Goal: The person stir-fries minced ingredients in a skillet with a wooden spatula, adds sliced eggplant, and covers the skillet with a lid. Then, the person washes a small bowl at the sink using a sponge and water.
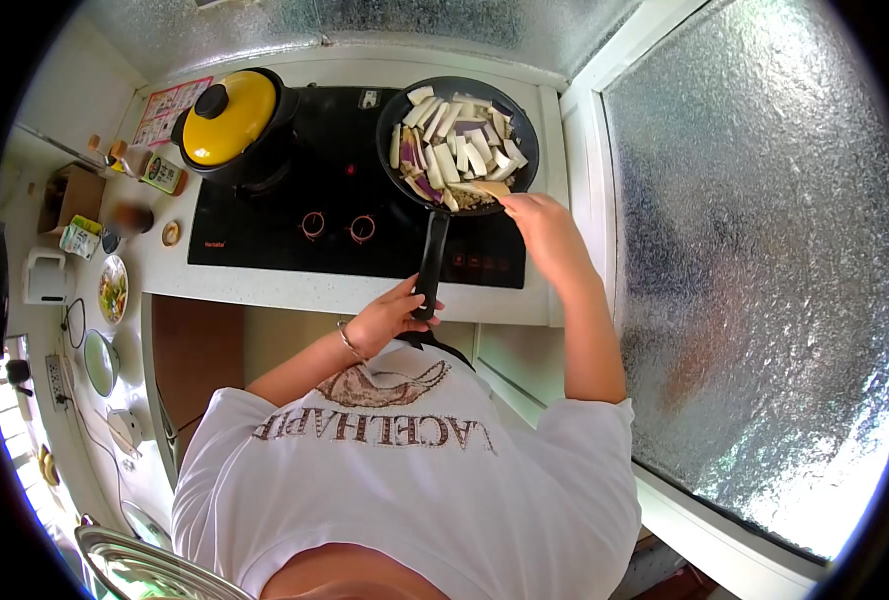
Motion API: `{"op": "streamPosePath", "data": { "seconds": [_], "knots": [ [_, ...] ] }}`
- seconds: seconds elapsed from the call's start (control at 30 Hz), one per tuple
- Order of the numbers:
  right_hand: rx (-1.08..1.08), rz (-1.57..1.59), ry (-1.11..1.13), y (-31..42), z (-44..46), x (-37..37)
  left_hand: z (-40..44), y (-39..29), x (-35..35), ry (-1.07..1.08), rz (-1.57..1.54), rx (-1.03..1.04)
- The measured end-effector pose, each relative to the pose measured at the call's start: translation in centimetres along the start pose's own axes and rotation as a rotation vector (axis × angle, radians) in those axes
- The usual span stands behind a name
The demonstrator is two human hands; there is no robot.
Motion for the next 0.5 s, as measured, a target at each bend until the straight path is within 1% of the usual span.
{"op": "streamPosePath", "data": {
  "seconds": [0.03,0.1,0.13,0.2,0.23,0.3,0.43,0.5],
  "knots": [
    [-0.003,0.000,0.001,0.4,0.0,-0.4,0.1,0.2,-0.1,-0.004,0.001,-0.002],
    [0.064,0.095,0.027,1.1,-0.3,-1.4,0.2,0.3,-0.2,-0.010,0.000,-0.003],
    [0.064,0.096,0.028,0.8,-0.2,-0.7,0.2,0.3,-0.2,-0.009,0.008,0.000],
    [-0.127,0.062,0.081,1.9,-0.1,1.3,0.1,0.4,-0.2,-0.006,0.019,0.001],
    [-0.124,0.062,0.080,1.9,-0.3,1.0,0.1,0.2,-0.1,-0.004,0.018,-0.001],
    [0.007,0.035,0.074,1.2,0.1,-0.1,0.1,0.1,0.0,-0.003,0.016,0.003],
    [-0.044,0.130,0.092,2.5,-0.5,-0.3,0.1,0.1,0.0,-0.013,0.025,0.004],
    [-0.139,0.009,0.177,3.0,-0.7,1.8,0.0,0.2,-0.1,-0.017,0.030,-0.001]
  ]
}}
Point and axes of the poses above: each hand's wrist, its own z-axis towards the middle knuckle, its own x-axis out of the palm, y = z × x, the point moved 9 cm from there along z, towards the middle knuckle
